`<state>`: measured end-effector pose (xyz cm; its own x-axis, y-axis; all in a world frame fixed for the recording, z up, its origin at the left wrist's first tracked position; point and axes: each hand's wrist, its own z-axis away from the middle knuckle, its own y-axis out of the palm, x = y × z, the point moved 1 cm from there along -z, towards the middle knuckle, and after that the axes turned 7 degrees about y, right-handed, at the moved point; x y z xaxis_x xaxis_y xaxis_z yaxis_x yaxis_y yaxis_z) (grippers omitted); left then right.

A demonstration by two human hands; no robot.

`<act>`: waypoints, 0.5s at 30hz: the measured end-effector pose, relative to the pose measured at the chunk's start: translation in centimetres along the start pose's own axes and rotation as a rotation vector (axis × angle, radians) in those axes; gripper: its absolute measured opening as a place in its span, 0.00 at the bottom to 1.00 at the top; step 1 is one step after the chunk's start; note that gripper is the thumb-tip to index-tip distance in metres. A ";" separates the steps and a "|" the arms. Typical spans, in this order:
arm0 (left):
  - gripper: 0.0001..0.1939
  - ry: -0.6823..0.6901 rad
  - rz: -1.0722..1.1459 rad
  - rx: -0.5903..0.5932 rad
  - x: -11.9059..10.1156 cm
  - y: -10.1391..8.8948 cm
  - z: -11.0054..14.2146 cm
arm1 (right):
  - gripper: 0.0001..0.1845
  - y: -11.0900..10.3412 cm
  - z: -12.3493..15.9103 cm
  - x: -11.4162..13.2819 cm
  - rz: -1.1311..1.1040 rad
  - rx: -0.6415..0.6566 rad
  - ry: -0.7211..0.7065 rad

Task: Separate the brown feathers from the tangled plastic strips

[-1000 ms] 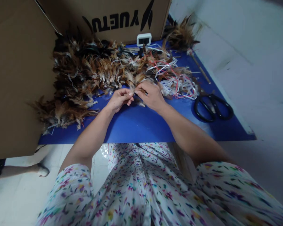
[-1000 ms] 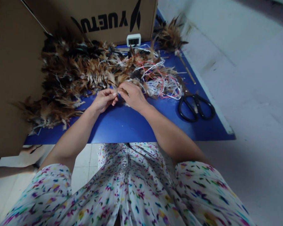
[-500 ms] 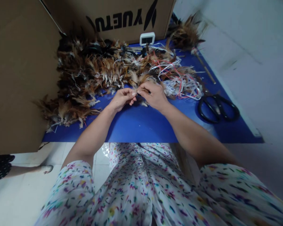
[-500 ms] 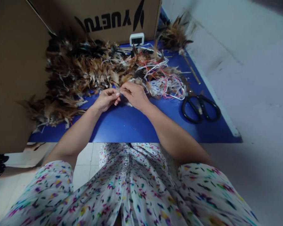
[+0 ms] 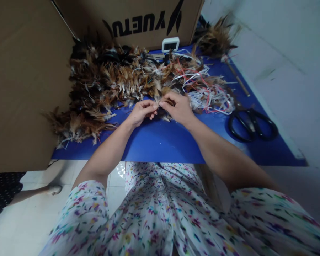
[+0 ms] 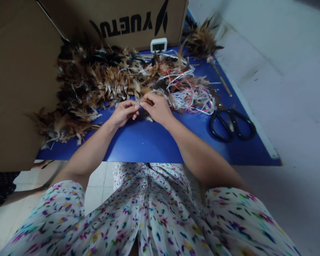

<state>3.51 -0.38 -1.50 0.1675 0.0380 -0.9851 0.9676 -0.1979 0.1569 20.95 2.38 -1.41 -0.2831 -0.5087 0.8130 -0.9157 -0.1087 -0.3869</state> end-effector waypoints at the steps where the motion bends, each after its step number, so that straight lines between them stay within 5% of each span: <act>1: 0.17 0.004 0.006 0.003 0.0 0.0 0.0 | 0.06 0.0 0.0 0.0 -0.003 0.001 0.000; 15: 0.15 0.017 -0.032 -0.011 -0.1 0.0 0.0 | 0.07 0.2 0.0 0.2 -0.015 0.025 0.009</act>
<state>3.52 -0.41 -1.36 0.1398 0.0611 -0.9883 0.9745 -0.1852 0.1264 20.76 2.23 -1.30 -0.2719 -0.4995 0.8226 -0.9124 -0.1379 -0.3853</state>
